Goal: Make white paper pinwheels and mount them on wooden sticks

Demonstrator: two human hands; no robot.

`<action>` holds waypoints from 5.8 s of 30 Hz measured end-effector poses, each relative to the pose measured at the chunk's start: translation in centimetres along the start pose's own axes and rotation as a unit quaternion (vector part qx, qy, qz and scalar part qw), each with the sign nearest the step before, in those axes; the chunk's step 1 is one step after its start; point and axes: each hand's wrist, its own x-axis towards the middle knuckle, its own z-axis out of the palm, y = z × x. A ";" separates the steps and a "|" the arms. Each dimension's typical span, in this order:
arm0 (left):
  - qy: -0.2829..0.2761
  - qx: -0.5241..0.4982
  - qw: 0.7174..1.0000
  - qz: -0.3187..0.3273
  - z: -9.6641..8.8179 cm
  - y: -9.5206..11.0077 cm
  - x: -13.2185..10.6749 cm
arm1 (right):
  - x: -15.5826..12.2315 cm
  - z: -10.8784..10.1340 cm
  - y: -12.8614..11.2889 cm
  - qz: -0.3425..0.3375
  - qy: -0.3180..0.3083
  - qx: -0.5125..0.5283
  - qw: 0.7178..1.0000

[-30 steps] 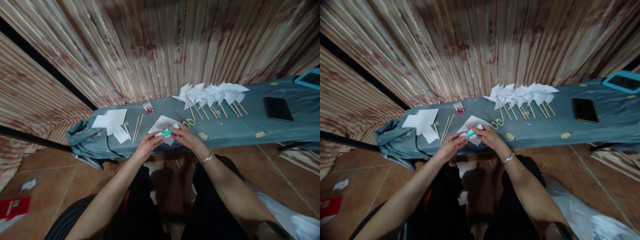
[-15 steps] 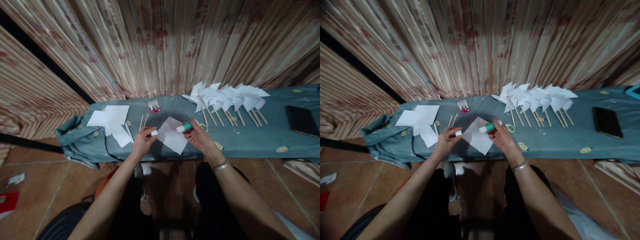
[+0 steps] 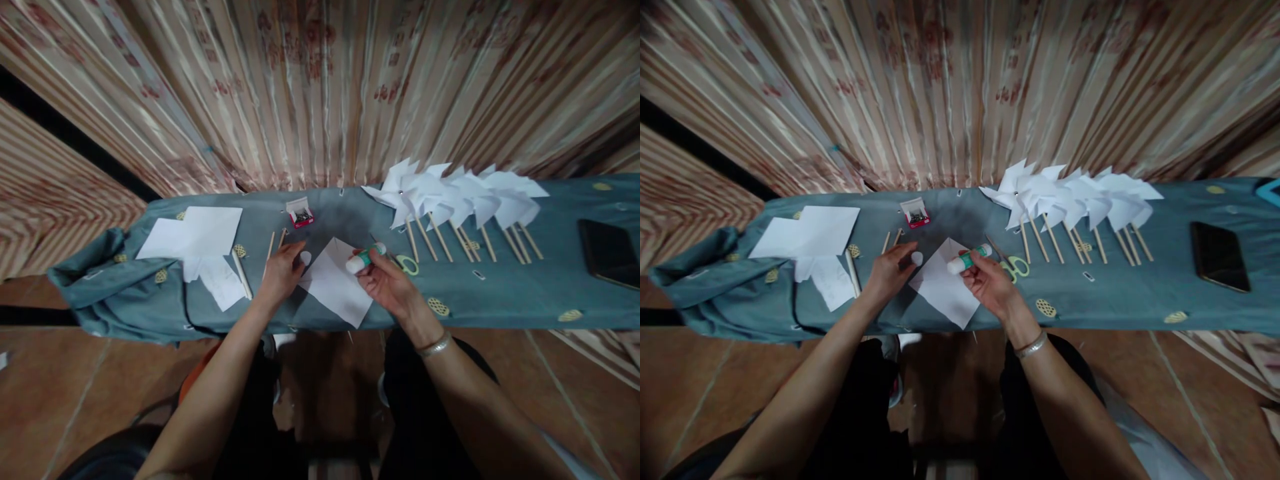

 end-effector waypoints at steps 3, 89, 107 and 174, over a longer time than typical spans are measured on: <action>0.002 0.001 1.000 0.018 -0.1 0.0 0.1 | 0.2 -0.8 -0.1 -0.009 -0.015 -0.014 1.000; -0.128 0.064 0.975 0.171 4.0 6.2 -6.7 | -1.3 -0.7 1.6 -0.286 0.073 -0.717 0.631; -0.130 0.072 0.973 0.178 4.0 6.2 -6.7 | -0.9 -1.5 1.1 -0.306 0.090 -0.716 0.621; 0.041 -0.496 0.833 -0.241 0.6 3.1 -0.7 | 1.5 -1.1 -0.1 -0.076 0.042 -0.119 0.989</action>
